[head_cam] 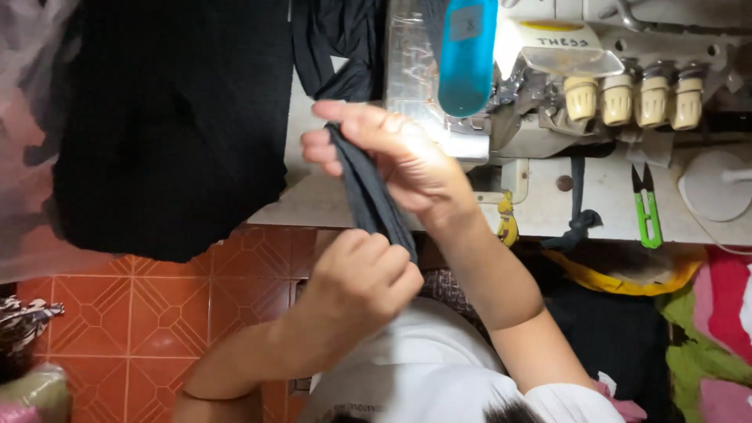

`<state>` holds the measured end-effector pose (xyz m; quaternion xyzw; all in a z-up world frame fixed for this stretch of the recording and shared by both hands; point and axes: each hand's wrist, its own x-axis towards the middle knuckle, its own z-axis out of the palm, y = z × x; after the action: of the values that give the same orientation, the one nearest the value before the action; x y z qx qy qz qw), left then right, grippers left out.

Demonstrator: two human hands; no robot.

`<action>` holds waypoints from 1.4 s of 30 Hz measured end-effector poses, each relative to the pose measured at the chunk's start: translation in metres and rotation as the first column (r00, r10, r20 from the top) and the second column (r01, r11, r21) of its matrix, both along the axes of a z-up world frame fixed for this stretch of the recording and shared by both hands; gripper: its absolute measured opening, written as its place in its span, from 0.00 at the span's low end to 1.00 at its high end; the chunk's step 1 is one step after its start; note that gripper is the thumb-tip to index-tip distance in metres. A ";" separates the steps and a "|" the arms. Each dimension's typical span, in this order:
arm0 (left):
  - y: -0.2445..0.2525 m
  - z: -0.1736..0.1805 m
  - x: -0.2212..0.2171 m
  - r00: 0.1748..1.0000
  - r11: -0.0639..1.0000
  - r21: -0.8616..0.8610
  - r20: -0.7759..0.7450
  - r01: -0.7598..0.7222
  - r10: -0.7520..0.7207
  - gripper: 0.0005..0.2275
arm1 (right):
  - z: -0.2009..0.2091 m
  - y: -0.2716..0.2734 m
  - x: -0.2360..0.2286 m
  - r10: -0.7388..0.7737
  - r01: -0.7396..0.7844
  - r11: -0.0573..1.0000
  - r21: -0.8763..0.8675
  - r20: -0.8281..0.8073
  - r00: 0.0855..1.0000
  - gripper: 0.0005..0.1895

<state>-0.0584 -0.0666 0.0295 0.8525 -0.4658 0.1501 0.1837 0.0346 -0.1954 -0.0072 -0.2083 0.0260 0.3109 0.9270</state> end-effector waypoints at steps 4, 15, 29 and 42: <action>-0.021 -0.013 -0.006 0.995 0.996 -0.084 0.093 0.042 -0.034 0.11 | 0.015 -0.041 -0.011 -0.139 0.194 0.950 -0.243 0.227 0.964 0.35; -0.024 -0.012 -0.003 0.913 0.905 -0.371 -0.259 0.209 -0.317 0.08 | -0.109 -0.074 -0.163 -0.248 0.072 0.692 -0.718 -0.142 0.958 0.26; -0.034 -0.006 -0.023 0.944 0.898 -0.325 -0.046 0.297 -0.328 0.05 | -0.020 -0.083 -0.098 -0.146 0.065 0.928 -0.367 -0.197 0.969 0.28; -0.043 -0.022 0.018 0.988 0.944 -0.293 0.057 0.153 -0.143 0.19 | -0.032 -0.073 -0.070 -0.277 0.259 0.753 -0.604 0.065 0.959 0.22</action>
<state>-0.0401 -0.1096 0.0073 0.7751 -0.5039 0.2190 0.3119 -0.0354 -0.2681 -0.0395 -0.4840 0.1673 0.1530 0.8452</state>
